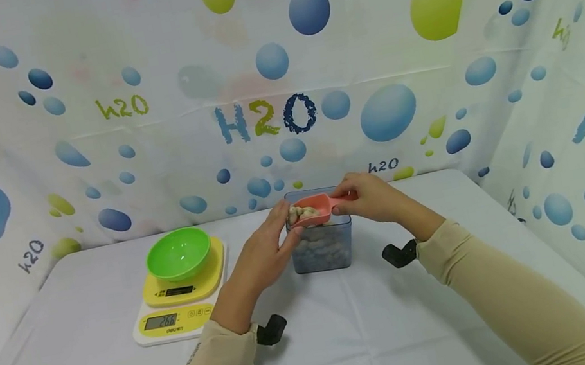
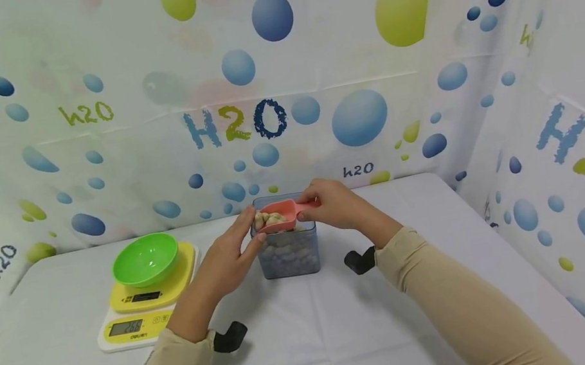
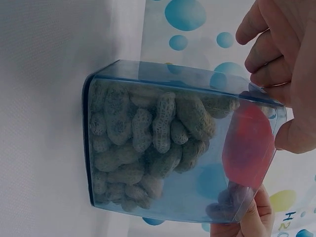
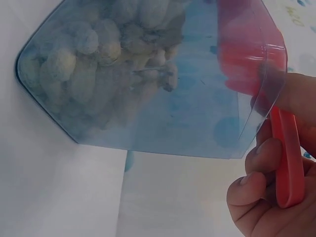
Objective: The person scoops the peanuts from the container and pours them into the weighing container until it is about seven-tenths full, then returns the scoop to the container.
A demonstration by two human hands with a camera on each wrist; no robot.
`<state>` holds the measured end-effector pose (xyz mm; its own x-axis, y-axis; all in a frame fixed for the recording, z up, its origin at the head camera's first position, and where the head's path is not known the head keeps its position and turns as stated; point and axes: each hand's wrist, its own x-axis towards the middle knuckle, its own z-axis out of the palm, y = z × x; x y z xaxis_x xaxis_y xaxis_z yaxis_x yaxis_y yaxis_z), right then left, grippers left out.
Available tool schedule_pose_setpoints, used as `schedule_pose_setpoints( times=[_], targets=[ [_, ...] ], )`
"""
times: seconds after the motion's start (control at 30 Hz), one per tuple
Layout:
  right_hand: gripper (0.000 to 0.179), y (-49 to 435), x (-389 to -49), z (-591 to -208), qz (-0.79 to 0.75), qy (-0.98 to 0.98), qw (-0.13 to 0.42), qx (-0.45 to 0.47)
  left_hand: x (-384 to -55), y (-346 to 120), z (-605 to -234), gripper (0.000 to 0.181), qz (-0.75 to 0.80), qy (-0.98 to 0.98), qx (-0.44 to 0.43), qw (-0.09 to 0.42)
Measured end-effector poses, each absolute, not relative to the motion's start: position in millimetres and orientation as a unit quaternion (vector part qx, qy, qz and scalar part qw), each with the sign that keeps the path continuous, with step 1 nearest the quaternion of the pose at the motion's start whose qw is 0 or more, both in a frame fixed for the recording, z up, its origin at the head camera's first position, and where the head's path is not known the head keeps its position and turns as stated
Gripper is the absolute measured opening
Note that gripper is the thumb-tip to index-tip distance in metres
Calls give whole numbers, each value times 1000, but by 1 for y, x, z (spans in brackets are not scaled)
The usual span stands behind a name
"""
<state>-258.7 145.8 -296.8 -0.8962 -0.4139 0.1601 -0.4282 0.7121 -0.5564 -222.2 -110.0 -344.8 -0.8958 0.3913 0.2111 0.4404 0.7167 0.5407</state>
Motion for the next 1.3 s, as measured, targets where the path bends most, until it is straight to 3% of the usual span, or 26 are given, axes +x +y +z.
schedule_pose_setpoints(
  times=[0.83,1.3],
  targets=[
    [32,153,-256,-298,322,-922,13,214,-224,-111,-345,66,-297,-930,-215,26],
    [33,149,-255,-285,318,-924,23,212,-221,-131,-332,67,-280,-939,-197,43]
  ],
)
